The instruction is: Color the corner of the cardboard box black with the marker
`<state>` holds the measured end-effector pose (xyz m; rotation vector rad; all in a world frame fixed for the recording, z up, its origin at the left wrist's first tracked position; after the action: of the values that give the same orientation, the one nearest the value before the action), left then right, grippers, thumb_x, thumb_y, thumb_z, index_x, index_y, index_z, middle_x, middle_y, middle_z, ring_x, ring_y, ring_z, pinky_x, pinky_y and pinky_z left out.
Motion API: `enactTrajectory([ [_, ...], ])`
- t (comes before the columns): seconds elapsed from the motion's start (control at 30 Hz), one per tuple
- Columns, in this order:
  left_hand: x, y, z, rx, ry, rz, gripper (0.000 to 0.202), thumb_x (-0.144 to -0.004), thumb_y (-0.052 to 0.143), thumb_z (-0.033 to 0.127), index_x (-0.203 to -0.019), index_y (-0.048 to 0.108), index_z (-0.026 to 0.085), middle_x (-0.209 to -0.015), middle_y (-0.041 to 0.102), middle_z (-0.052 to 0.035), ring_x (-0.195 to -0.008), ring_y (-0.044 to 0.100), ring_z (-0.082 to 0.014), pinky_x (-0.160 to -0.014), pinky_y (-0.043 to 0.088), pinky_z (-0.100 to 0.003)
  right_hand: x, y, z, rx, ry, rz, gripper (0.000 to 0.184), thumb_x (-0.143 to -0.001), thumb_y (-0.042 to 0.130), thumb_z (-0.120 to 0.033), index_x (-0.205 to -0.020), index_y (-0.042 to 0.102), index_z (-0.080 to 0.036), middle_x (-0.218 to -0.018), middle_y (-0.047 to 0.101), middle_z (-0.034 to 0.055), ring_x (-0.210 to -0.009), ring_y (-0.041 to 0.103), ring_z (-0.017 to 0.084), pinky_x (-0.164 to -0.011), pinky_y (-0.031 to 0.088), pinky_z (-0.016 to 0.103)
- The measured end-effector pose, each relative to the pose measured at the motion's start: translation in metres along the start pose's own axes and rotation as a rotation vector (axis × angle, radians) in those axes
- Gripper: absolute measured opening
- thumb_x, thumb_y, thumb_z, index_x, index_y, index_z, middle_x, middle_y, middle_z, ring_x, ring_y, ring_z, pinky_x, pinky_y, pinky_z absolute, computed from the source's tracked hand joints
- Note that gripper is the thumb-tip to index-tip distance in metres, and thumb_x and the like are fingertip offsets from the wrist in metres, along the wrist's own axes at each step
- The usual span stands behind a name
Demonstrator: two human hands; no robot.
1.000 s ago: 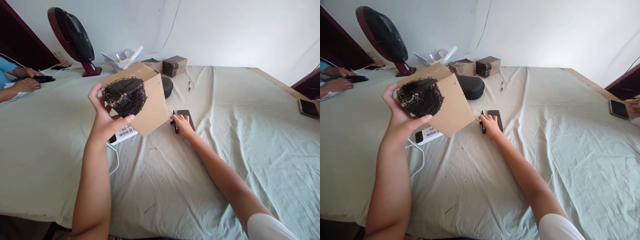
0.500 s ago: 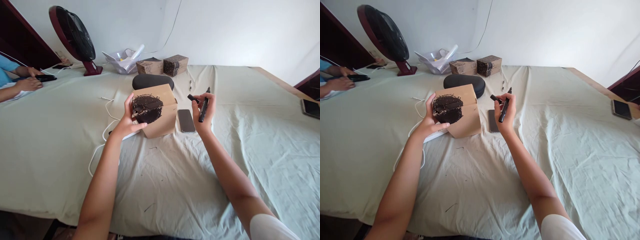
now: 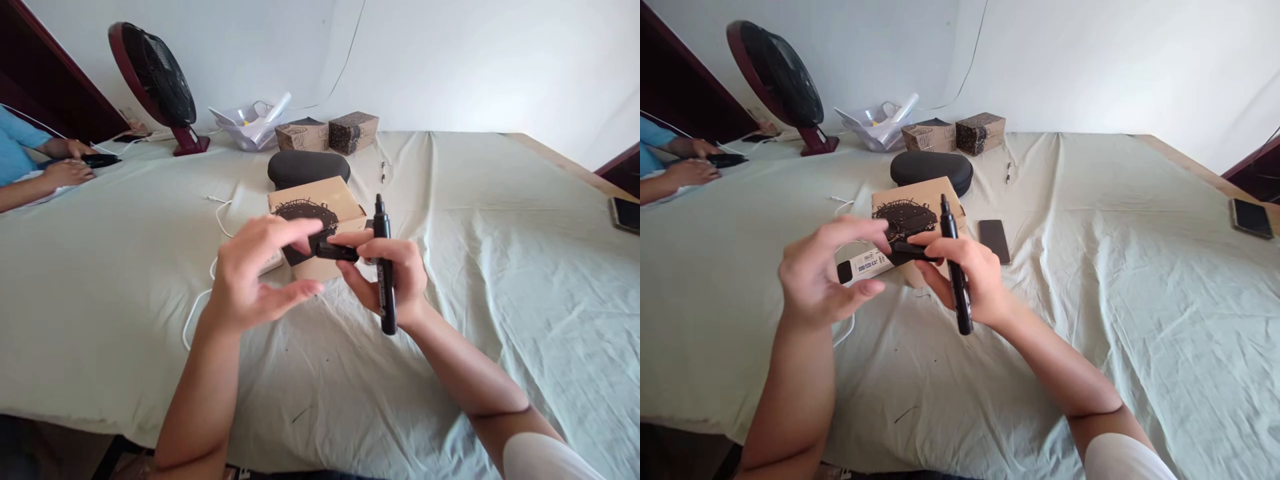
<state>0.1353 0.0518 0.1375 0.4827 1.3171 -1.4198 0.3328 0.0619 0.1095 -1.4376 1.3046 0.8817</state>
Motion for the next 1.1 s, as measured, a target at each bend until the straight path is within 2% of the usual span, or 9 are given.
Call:
enactTrajectory([
  [0.07, -0.003, 0.003, 0.012, 0.024, 0.006, 0.037, 0.029, -0.095, 0.08, 0.016, -0.123, 0.075, 0.024, -0.092, 0.077, -0.0006, -0.079, 0.069, -0.0149, -0.075, 0.056, -0.031, -0.001, 0.002, -0.006, -0.035, -0.028, -0.032, 0.04, -0.093, 0.076, -0.006, -0.123, 0.057, -0.025, -0.116, 0.083, 0.0106, -0.089, 0.082, 0.02, -0.073, 0.069, 0.031],
  [0.13, -0.003, 0.004, 0.014, 0.035, -0.027, 0.065, 0.023, -0.093, 0.079, 0.007, -0.111, 0.077, 0.022, -0.093, 0.078, -0.0004, -0.081, 0.071, -0.0135, -0.071, 0.056, -0.028, -0.003, 0.002, -0.009, -0.068, -0.019, -0.029, 0.038, -0.094, 0.075, -0.006, -0.123, 0.059, -0.024, -0.116, 0.083, 0.0106, -0.093, 0.083, 0.021, -0.076, 0.07, 0.032],
  [0.33, 0.001, 0.007, 0.004, 0.103, -0.165, 0.032, 0.025, -0.09, 0.088, 0.02, -0.113, 0.08, 0.026, -0.092, 0.081, 0.0023, -0.073, 0.074, -0.0117, -0.065, 0.061, -0.024, -0.006, 0.0, -0.011, -0.103, 0.032, -0.011, 0.036, -0.096, 0.076, -0.007, -0.123, 0.06, -0.026, -0.118, 0.083, 0.0075, -0.089, 0.082, 0.019, -0.074, 0.069, 0.029],
  [0.43, 0.004, 0.004, -0.002, 0.103, -0.269, 0.091, 0.011, -0.094, 0.083, 0.024, -0.105, 0.082, 0.027, -0.092, 0.083, 0.001, -0.074, 0.077, -0.0142, -0.066, 0.065, -0.026, -0.003, -0.003, -0.008, -0.117, 0.076, -0.004, 0.027, -0.102, 0.077, -0.029, -0.126, 0.064, -0.026, -0.119, 0.083, 0.0078, -0.079, 0.078, 0.017, -0.068, 0.066, 0.031],
  [0.5, 0.005, 0.0, -0.007, 0.145, -0.315, 0.159, 0.011, -0.093, 0.084, 0.025, -0.104, 0.082, 0.026, -0.092, 0.083, 0.0003, -0.073, 0.079, -0.0146, -0.066, 0.067, -0.025, -0.002, -0.009, -0.003, -0.153, 0.185, 0.048, 0.033, -0.109, 0.064, -0.051, -0.13, 0.066, -0.027, -0.113, 0.083, 0.0071, -0.075, 0.074, 0.019, -0.067, 0.063, 0.035],
  [0.57, 0.006, -0.006, -0.011, 0.181, -0.334, 0.224, 0.013, -0.091, 0.087, 0.024, -0.103, 0.083, 0.027, -0.09, 0.083, 0.0011, -0.072, 0.079, -0.0139, -0.068, 0.069, -0.024, -0.001, -0.015, 0.003, -0.24, 0.319, 0.096, 0.041, -0.111, 0.052, -0.059, -0.132, 0.067, -0.026, -0.096, 0.08, 0.0047, -0.07, 0.069, 0.019, -0.063, 0.058, 0.035],
  [0.67, 0.007, -0.008, -0.016, 0.207, -0.364, 0.234, 0.013, -0.091, 0.087, 0.023, -0.103, 0.084, 0.027, -0.089, 0.083, 0.0015, -0.074, 0.08, -0.0145, -0.071, 0.071, -0.025, -0.001, -0.016, 0.008, -0.426, 0.465, 0.098, 0.028, -0.108, 0.061, -0.049, -0.121, 0.068, -0.025, -0.076, 0.07, -0.0004, -0.062, 0.062, 0.017, -0.054, 0.047, 0.03],
  [0.8, 0.01, -0.001, -0.018, 0.254, -0.358, 0.158, 0.021, -0.09, 0.087, 0.018, -0.108, 0.084, 0.028, -0.097, 0.086, 0.0014, -0.079, 0.082, -0.0138, -0.077, 0.071, -0.023, 0.0, -0.011, 0.013, -0.582, 0.568, 0.043, 0.016, -0.104, 0.066, -0.039, -0.101, 0.065, -0.023, -0.079, 0.071, 0.0013, -0.063, 0.062, 0.017, -0.052, 0.041, 0.028],
  [1.1, 0.01, 0.019, -0.015, 0.226, -0.295, 0.077, 0.013, -0.091, 0.089, 0.026, -0.103, 0.084, 0.027, -0.089, 0.086, -0.0001, -0.075, 0.082, -0.0162, -0.069, 0.069, -0.023, 0.009, 0.007, 0.013, -0.767, 0.733, -0.037, 0.016, -0.108, 0.054, -0.033, -0.103, 0.064, -0.022, -0.072, 0.069, 0.0001, -0.058, 0.048, 0.014, -0.057, 0.037, 0.028],
])
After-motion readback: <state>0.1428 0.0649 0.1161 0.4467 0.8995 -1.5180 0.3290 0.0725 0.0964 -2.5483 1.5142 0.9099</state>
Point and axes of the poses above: each hand's wrist, its own x-axis away from the middle knuckle, its own y-axis out of the palm, z = x × y, the point moved 5 cm from there along -x, towards the middle knuckle
